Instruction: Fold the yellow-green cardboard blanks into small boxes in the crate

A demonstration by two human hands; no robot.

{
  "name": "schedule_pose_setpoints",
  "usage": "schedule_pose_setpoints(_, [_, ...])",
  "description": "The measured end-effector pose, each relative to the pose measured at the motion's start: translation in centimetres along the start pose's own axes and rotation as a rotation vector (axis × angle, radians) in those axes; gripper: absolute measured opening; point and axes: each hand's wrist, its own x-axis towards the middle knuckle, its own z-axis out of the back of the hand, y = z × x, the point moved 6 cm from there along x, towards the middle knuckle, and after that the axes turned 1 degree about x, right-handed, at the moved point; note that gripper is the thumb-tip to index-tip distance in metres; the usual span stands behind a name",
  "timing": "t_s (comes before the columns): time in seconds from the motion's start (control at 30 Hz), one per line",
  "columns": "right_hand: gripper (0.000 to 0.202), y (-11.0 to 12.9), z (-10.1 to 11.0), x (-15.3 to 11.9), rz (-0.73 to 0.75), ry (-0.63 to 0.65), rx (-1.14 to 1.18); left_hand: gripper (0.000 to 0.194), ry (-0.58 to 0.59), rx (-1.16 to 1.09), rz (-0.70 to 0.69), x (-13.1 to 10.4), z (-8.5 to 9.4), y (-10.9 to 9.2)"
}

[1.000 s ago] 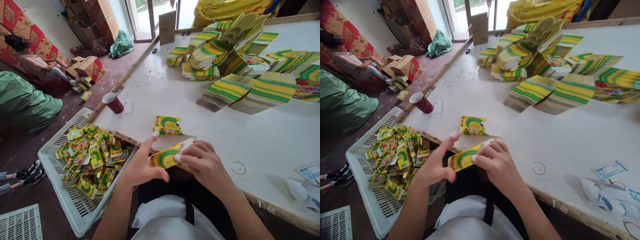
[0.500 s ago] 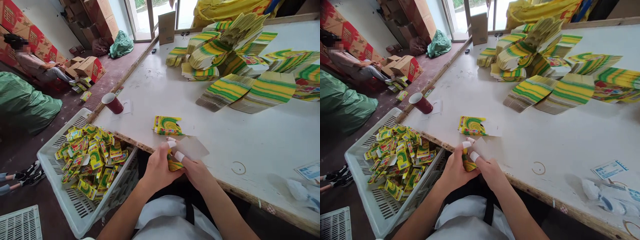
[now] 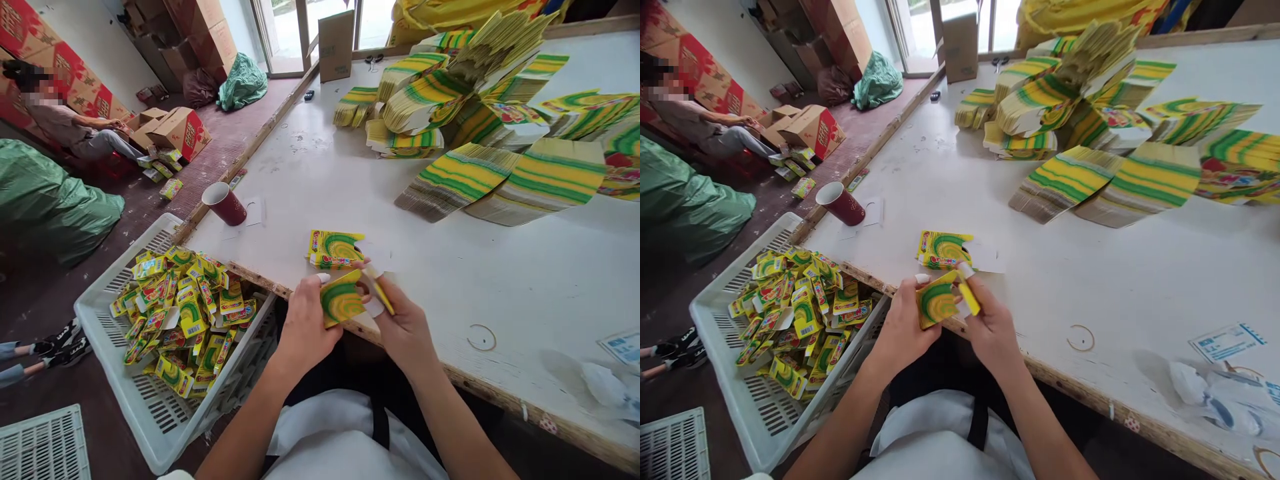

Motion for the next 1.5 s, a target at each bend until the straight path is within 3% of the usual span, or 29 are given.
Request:
schedule_pose_setpoints(0.23, [0.074,2.1,-0.9,-0.5,0.280,0.236,-0.338,0.045,0.034,-0.055,0.061,0.2,2.0,0.0])
schedule_pose_setpoints(0.33, [0.062,1.8,-0.6,-0.4,0.262,0.266,-0.399,0.044,0.061,-0.057,0.061,0.6,2.6,-0.5])
schedule_pose_setpoints(0.47, [0.031,2.0,0.6,0.1,0.226,0.338,-0.347,0.048,0.115,-0.086,0.071,0.7,2.9,-0.7])
schedule_pose_setpoints(0.6, [0.022,2.3,1.2,0.5,0.174,0.456,-0.273,0.054,0.145,-0.060,0.086,0.7,2.6,-0.6])
schedule_pose_setpoints(0.77, [0.037,1.8,0.0,0.4,0.200,0.294,-0.255,0.041,0.088,-0.017,0.074,1.1,2.3,-1.0])
schedule_pose_setpoints(0.9, [0.044,1.3,-1.2,-0.1,0.255,0.248,-0.306,0.042,0.079,-0.064,0.063,1.3,2.3,-0.7])
schedule_pose_setpoints(1.07, [0.017,0.8,-0.2,0.4,0.175,0.335,-0.403,0.047,0.148,-0.075,0.104,1.3,2.0,0.2])
schedule_pose_setpoints(1.2, [0.020,1.0,-0.2,0.4,0.180,0.406,-0.395,0.047,0.188,-0.075,0.120,1.4,2.0,0.4])
schedule_pose_setpoints(1.4, [0.015,1.2,-1.0,0.0,0.163,0.329,-0.372,0.043,0.164,-0.068,0.113,1.1,2.3,0.5])
schedule_pose_setpoints(1.5, [0.016,1.4,-0.8,0.0,0.169,0.420,-0.368,0.051,0.185,-0.066,0.131,0.7,2.2,0.8])
